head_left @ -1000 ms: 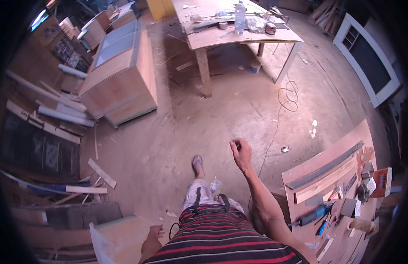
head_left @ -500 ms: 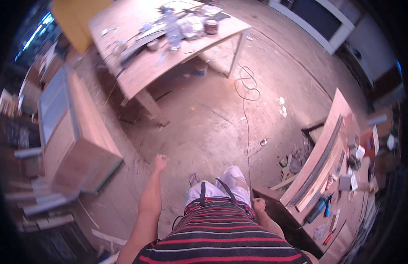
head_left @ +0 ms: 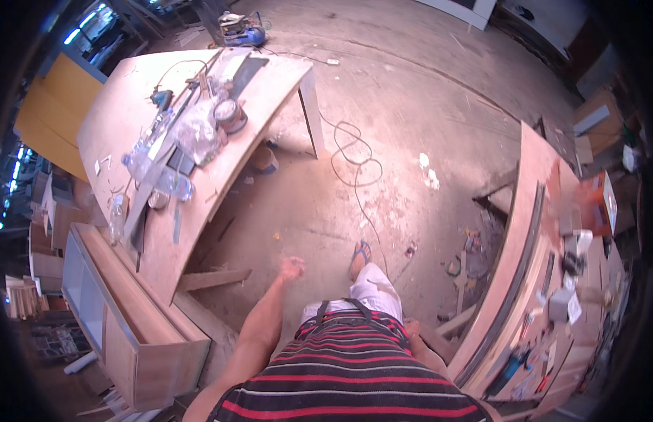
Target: The person aligns and fits thin wooden strips into a larger wooden panel on a workbench. They walk around the workshop to retrieve materials and tools, then return to continue fitting the strips into place.
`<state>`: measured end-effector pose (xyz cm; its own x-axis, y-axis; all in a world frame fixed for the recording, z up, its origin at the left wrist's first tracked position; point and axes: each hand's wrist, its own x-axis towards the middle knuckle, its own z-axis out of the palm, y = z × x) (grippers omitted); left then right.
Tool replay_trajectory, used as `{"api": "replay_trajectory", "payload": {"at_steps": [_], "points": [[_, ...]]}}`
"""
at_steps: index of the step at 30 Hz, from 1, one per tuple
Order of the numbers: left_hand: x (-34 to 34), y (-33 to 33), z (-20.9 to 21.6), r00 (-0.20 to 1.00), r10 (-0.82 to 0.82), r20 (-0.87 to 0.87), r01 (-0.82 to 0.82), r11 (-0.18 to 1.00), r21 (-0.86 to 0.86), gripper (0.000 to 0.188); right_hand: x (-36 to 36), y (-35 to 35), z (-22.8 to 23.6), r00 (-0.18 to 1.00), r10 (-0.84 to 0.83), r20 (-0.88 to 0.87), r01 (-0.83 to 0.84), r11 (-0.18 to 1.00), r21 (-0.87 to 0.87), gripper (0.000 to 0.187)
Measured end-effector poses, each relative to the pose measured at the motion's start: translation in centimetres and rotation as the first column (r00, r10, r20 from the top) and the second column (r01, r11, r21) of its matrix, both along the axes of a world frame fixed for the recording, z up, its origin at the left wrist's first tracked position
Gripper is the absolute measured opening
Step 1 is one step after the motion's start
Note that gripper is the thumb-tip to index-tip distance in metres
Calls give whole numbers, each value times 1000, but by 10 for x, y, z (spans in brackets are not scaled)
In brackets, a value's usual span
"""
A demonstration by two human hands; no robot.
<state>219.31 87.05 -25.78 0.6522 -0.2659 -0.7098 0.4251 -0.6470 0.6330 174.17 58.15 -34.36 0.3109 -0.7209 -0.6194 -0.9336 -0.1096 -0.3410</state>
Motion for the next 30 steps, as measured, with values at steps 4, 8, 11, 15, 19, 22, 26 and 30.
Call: {"api": "replay_trajectory", "payload": {"at_steps": [4,8,11,15,19,22,26,30], "points": [[65,-74,-15,996,-90,21,90,996,-21,19,131,-134,8,962,-204,180,179,973,147,13],[160,-183,15,985,-160,61,165,982,-89,18,304,-257,48,883,-168,438,147,986,83,11],[218,-264,42,1000,-19,20,20,999,-37,20,412,-315,80,845,-186,501,168,982,83,15],[315,-349,-13,970,-244,8,244,970,-8,27,523,-375,95,851,-120,511,87,992,89,17],[430,-446,-36,815,-518,260,488,856,174,33,550,-439,66,891,-249,380,174,960,220,9],[496,-522,-12,778,-558,288,552,827,110,35,500,-486,29,952,-153,267,128,986,109,7],[605,-581,-24,816,-515,262,515,854,76,35,562,-490,71,910,-136,392,91,987,132,10],[717,-651,-3,875,-483,23,483,875,-19,31,630,-514,70,976,8,219,-34,993,114,13]]}}
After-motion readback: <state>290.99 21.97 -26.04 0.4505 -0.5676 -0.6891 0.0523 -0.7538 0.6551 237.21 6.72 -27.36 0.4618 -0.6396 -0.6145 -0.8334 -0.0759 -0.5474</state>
